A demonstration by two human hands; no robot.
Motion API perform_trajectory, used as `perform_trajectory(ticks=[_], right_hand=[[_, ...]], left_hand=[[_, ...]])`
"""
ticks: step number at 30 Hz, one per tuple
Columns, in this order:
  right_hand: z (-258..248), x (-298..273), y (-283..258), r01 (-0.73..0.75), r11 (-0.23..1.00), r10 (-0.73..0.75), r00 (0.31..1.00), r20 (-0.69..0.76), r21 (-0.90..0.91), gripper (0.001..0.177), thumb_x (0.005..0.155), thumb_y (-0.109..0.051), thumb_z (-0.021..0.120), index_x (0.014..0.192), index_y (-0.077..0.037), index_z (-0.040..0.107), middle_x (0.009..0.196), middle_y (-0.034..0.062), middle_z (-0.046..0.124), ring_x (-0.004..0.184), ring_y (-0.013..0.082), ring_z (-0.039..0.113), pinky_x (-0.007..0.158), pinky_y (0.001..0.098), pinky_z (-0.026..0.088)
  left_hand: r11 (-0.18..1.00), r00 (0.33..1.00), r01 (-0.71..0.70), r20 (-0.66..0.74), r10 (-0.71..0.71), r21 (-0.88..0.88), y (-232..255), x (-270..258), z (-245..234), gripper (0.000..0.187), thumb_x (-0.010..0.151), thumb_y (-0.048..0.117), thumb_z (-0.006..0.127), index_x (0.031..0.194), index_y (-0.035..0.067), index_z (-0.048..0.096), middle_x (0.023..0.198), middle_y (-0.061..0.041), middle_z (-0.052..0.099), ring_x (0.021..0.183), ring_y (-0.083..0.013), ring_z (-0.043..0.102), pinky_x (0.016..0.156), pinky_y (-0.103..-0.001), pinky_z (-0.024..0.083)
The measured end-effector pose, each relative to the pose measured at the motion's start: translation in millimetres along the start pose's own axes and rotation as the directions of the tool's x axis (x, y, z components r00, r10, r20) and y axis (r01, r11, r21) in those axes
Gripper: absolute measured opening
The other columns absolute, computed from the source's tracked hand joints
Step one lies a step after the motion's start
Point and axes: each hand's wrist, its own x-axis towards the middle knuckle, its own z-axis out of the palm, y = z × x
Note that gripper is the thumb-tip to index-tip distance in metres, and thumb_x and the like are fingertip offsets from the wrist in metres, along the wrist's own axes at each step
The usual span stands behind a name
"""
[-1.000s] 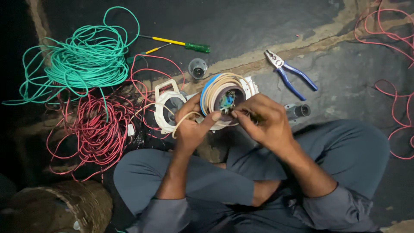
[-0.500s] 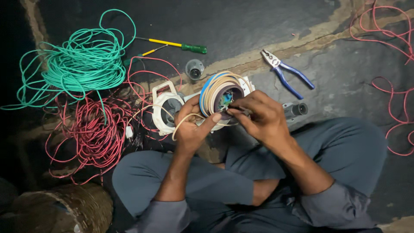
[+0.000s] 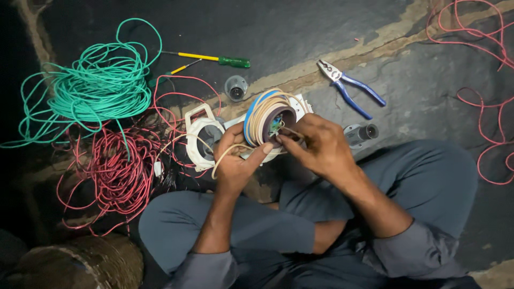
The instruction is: The person sits on the floor and uses a screwdriver to open a white plastic extension cord reel. They remove the blue faceplate, unscrew the internal wiring connections, and manipulate the wires inside the reel. The person then reassembles the reel by placing the faceplate back on and tightening the screws.
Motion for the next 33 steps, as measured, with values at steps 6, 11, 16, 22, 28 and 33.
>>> perform_trajectory(ticks=[6,11,16,22,28,33], right_hand=[[7.2,0.2,8.9,-0.023,1.0,0.023,1.0,0.004,0.018,0.018,0.086,-0.018,0.08,0.092,-0.002,0.075,0.079,0.0113,0.067,0.066,0.0281,0.066,0.059,0.0391,0.05],[11.6,-0.8,13.6,-0.036,0.995,0.04,0.998,-0.043,0.089,0.013,0.087,-0.012,0.078,0.093,-0.001,0.074,0.077,0.0137,0.065,0.066,0.0297,0.066,0.06,0.0396,0.05],[17.6,-0.1,15.8,0.032,0.992,-0.015,0.991,-0.136,0.124,0.01,0.089,-0.01,0.078,0.092,-0.001,0.072,0.08,0.0128,0.067,0.067,0.0284,0.067,0.06,0.0376,0.051],[26.1,-2.7,15.2,-0.027,0.982,0.059,0.984,-0.167,0.188,0.009,0.088,-0.008,0.078,0.093,0.0,0.074,0.078,0.0105,0.066,0.061,0.0216,0.064,0.055,0.0347,0.047],[30.8,-3.2,22.0,-0.121,0.95,0.15,0.986,-0.079,0.288,0.009,0.088,-0.009,0.079,0.094,-0.002,0.077,0.076,0.0073,0.062,0.065,0.0168,0.057,0.059,0.0326,0.044],[25.7,-0.2,31.0,-0.174,0.955,0.185,0.982,-0.026,0.24,0.014,0.085,-0.014,0.084,0.094,-0.004,0.08,0.074,0.0062,0.06,0.064,0.0158,0.054,0.059,0.033,0.043]], left_hand=[[0.999,1.0,-0.012,-0.02,0.013,0.03,-5.4,-2.7,7.1,0.048,0.084,0.0,0.084,0.123,-0.005,0.057,0.109,-0.015,0.076,0.099,-0.0151,0.073,0.09,-0.029,0.059],[0.995,0.998,-0.007,-0.058,0.001,-0.1,-25.2,-2.9,9.4,0.048,0.086,-0.004,0.082,0.125,-0.003,0.053,0.111,-0.015,0.073,0.098,-0.0137,0.071,0.087,-0.027,0.058],[0.972,0.997,0.04,-0.051,-0.053,-0.234,-29.8,-1.7,6.5,0.047,0.088,-0.007,0.076,0.127,-0.001,0.051,0.113,-0.014,0.073,0.098,-0.0145,0.072,0.085,-0.026,0.059],[0.972,0.998,0.033,-0.047,-0.045,-0.233,-33.6,-2.1,3.9,0.046,0.089,-0.008,0.076,0.128,-0.002,0.052,0.113,-0.014,0.072,0.097,-0.015,0.072,0.084,-0.026,0.058],[0.957,0.997,0.044,-0.051,-0.061,-0.287,-35.2,-4.4,6.4,0.047,0.088,-0.008,0.076,0.128,-0.002,0.051,0.113,-0.015,0.072,0.098,-0.0149,0.071,0.085,-0.027,0.058],[0.973,0.998,0.02,-0.049,-0.032,-0.23,-32.8,-5.1,9.5,0.048,0.087,-0.007,0.076,0.127,-0.002,0.05,0.115,-0.015,0.072,0.102,-0.016,0.072,0.09,-0.029,0.06]])
